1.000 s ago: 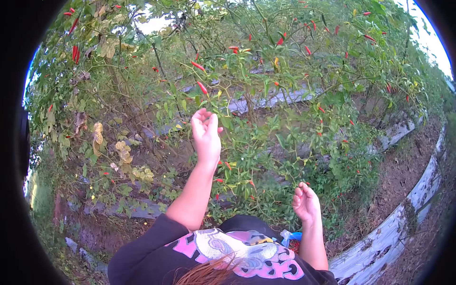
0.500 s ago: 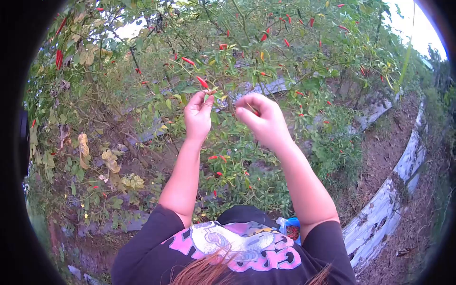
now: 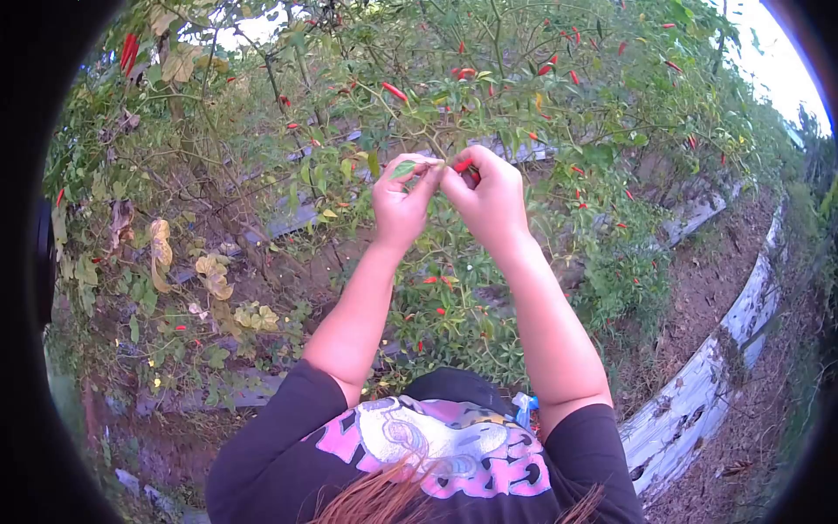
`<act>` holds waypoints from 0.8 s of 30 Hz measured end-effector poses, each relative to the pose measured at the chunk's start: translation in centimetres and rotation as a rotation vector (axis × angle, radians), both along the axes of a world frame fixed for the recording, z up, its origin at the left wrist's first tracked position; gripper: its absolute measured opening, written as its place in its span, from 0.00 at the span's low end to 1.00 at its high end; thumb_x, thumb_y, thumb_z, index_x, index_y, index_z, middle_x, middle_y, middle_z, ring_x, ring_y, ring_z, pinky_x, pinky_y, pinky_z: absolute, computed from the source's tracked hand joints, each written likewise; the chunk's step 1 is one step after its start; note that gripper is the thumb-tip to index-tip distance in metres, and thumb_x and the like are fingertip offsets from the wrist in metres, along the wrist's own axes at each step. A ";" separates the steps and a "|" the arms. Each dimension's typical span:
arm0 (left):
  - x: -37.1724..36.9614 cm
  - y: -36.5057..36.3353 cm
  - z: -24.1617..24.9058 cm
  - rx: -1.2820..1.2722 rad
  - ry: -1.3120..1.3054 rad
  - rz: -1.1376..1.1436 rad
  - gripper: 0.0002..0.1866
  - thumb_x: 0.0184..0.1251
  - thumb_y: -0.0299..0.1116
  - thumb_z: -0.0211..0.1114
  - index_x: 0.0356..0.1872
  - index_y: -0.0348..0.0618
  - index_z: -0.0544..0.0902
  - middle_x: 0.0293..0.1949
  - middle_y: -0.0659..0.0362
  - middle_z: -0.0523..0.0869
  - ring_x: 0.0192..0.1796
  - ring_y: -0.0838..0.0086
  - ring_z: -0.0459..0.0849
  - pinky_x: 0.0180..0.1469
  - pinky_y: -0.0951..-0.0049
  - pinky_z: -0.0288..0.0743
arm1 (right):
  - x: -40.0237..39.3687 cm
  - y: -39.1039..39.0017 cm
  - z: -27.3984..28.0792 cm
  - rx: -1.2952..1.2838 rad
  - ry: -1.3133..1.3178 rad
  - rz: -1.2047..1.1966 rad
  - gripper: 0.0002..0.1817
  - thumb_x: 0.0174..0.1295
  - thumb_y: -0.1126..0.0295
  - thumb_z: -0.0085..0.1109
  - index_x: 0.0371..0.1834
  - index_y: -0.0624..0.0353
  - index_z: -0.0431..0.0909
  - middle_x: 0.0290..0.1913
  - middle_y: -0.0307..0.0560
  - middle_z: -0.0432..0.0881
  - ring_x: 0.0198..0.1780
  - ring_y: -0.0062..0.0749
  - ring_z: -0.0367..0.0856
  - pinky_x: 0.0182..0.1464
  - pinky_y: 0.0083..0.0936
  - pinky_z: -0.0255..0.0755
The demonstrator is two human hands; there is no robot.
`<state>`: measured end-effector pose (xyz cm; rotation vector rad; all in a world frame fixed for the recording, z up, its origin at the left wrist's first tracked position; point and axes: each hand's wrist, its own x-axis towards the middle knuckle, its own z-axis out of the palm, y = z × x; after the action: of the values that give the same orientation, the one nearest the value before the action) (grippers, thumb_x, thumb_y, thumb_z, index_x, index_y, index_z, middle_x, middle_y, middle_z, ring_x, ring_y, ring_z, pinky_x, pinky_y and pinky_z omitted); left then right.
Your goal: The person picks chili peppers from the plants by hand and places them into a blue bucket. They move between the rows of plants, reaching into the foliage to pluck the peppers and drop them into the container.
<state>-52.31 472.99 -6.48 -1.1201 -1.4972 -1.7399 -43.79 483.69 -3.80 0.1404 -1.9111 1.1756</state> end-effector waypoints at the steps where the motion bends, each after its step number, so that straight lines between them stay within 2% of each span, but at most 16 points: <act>1: -0.1 0.2 -0.2 0.033 -0.016 -0.007 0.03 0.57 0.25 0.64 0.32 0.39 0.83 0.29 0.62 0.80 0.31 0.79 0.76 0.36 0.78 0.69 | 0.1 -0.5 -0.6 -0.029 0.057 -0.028 0.07 0.50 0.73 0.62 0.26 0.63 0.74 0.17 0.35 0.69 0.19 0.14 0.62 0.22 0.16 0.59; 2: -0.3 0.3 -0.3 0.089 -0.123 -0.072 0.03 0.57 0.25 0.64 0.31 0.38 0.83 0.29 0.62 0.80 0.30 0.80 0.75 0.34 0.79 0.69 | -0.1 -0.9 -1.5 -0.039 0.125 -0.042 0.05 0.51 0.74 0.61 0.25 0.62 0.74 0.18 0.34 0.69 0.19 0.12 0.62 0.21 0.14 0.57; 5: -0.7 0.0 -0.8 -0.021 -0.211 -0.051 0.05 0.57 0.26 0.64 0.34 0.38 0.83 0.31 0.63 0.80 0.30 0.81 0.74 0.34 0.80 0.69 | 1.0 -1.7 -3.2 -0.321 0.117 0.089 0.04 0.54 0.76 0.59 0.26 0.60 0.73 0.20 0.32 0.70 0.18 0.10 0.60 0.20 0.12 0.55; 6: -0.6 -0.4 -0.9 -0.045 -0.310 -0.139 0.11 0.57 0.26 0.65 0.41 0.39 0.81 0.38 0.62 0.81 0.33 0.80 0.74 0.36 0.80 0.70 | 1.3 -1.1 -4.5 -0.590 0.074 0.292 0.04 0.57 0.77 0.55 0.28 0.57 0.71 0.21 0.30 0.69 0.19 0.10 0.59 0.20 0.11 0.52; 7: -0.5 -1.0 -1.0 -0.114 -0.209 -0.048 0.19 0.60 0.26 0.63 0.53 0.38 0.74 0.39 0.62 0.80 0.37 0.83 0.76 0.39 0.81 0.72 | 2.8 -0.9 -4.9 -0.871 -0.049 0.497 0.02 0.58 0.75 0.51 0.30 0.56 0.69 0.21 0.33 0.67 0.19 0.14 0.60 0.20 0.13 0.52; 9: 0.2 -2.5 -1.7 -0.091 -0.230 -0.024 0.21 0.60 0.24 0.62 0.55 0.37 0.72 0.44 0.60 0.80 0.39 0.79 0.77 0.45 0.78 0.73 | 4.0 0.1 -7.6 -1.041 -0.175 0.582 0.03 0.59 0.70 0.48 0.31 0.56 0.69 0.23 0.36 0.68 0.21 0.20 0.65 0.19 0.16 0.54; 12: 0.0 -6.1 -4.6 -0.347 -0.390 -0.260 0.19 0.61 0.23 0.60 0.54 0.36 0.73 0.46 0.59 0.80 0.43 0.79 0.77 0.48 0.77 0.72 | 6.0 1.2 -12.0 -1.225 -0.325 0.514 0.04 0.59 0.69 0.47 0.31 0.56 0.69 0.24 0.39 0.70 0.20 0.25 0.66 0.18 0.19 0.55; 13: 0.3 -7.0 -5.6 -0.360 -0.426 -0.265 0.18 0.60 0.23 0.60 0.53 0.36 0.74 0.44 0.60 0.80 0.41 0.79 0.78 0.46 0.78 0.73 | 6.6 1.3 -12.8 -1.211 -0.354 0.506 0.06 0.61 0.67 0.47 0.31 0.56 0.69 0.23 0.39 0.70 0.21 0.25 0.66 0.18 0.20 0.55; 15: 1.7 -8.4 -7.5 -0.385 -0.498 -0.270 0.15 0.60 0.23 0.61 0.49 0.36 0.76 0.41 0.61 0.81 0.36 0.80 0.78 0.42 0.80 0.73 | 7.8 1.2 -13.6 -1.354 -0.402 0.523 0.09 0.64 0.64 0.44 0.32 0.56 0.70 0.20 0.38 0.67 0.20 0.25 0.66 0.16 0.20 0.54; 18: 4.0 -9.7 -10.3 -0.196 -0.542 -0.176 0.11 0.60 0.22 0.60 0.45 0.35 0.77 0.38 0.62 0.80 0.35 0.82 0.77 0.40 0.81 0.73 | 8.5 1.4 -15.3 -1.307 -0.425 0.572 0.12 0.67 0.61 0.41 0.32 0.57 0.70 0.18 0.36 0.64 0.18 0.24 0.64 0.15 0.19 0.52; 19: 5.2 -10.0 -11.0 -0.133 -0.483 -0.120 0.07 0.59 0.19 0.59 0.39 0.36 0.76 0.36 0.61 0.78 0.39 0.81 0.75 0.43 0.81 0.70 | 8.8 0.9 -15.0 -1.269 -0.460 0.551 0.13 0.67 0.61 0.41 0.32 0.57 0.70 0.18 0.36 0.63 0.17 0.23 0.63 0.14 0.19 0.51; 21: 7.2 -10.5 -12.8 -0.134 -0.187 0.103 0.06 0.54 0.16 0.59 0.33 0.37 0.75 0.33 0.59 0.76 0.36 0.80 0.73 0.41 0.81 0.68 | 9.0 -0.3 -14.1 -1.191 -0.535 0.509 0.14 0.68 0.60 0.40 0.33 0.57 0.69 0.17 0.35 0.61 0.15 0.22 0.60 0.14 0.19 0.50; 23: 8.9 -10.6 -13.6 -0.314 0.093 0.237 0.08 0.51 0.15 0.59 0.30 0.38 0.73 0.32 0.57 0.76 0.36 0.76 0.73 0.40 0.80 0.68 | 8.9 -0.8 -14.7 -1.147 -0.559 0.502 0.12 0.67 0.61 0.45 0.34 0.58 0.69 0.17 0.31 0.59 0.15 0.19 0.58 0.14 0.18 0.50; 24: 9.0 -10.2 -15.0 -0.330 0.042 0.209 0.09 0.46 0.23 0.65 0.30 0.40 0.76 0.32 0.57 0.78 0.33 0.68 0.75 0.39 0.70 0.69 | 8.8 -1.3 -14.6 -1.078 -0.585 0.460 0.11 0.66 0.61 0.48 0.34 0.58 0.69 0.17 0.30 0.59 0.15 0.18 0.58 0.15 0.18 0.50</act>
<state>-43.31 462.82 -21.50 -1.1034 -1.8490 -1.3546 -34.96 482.42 -18.43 -0.4118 -1.4433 2.6195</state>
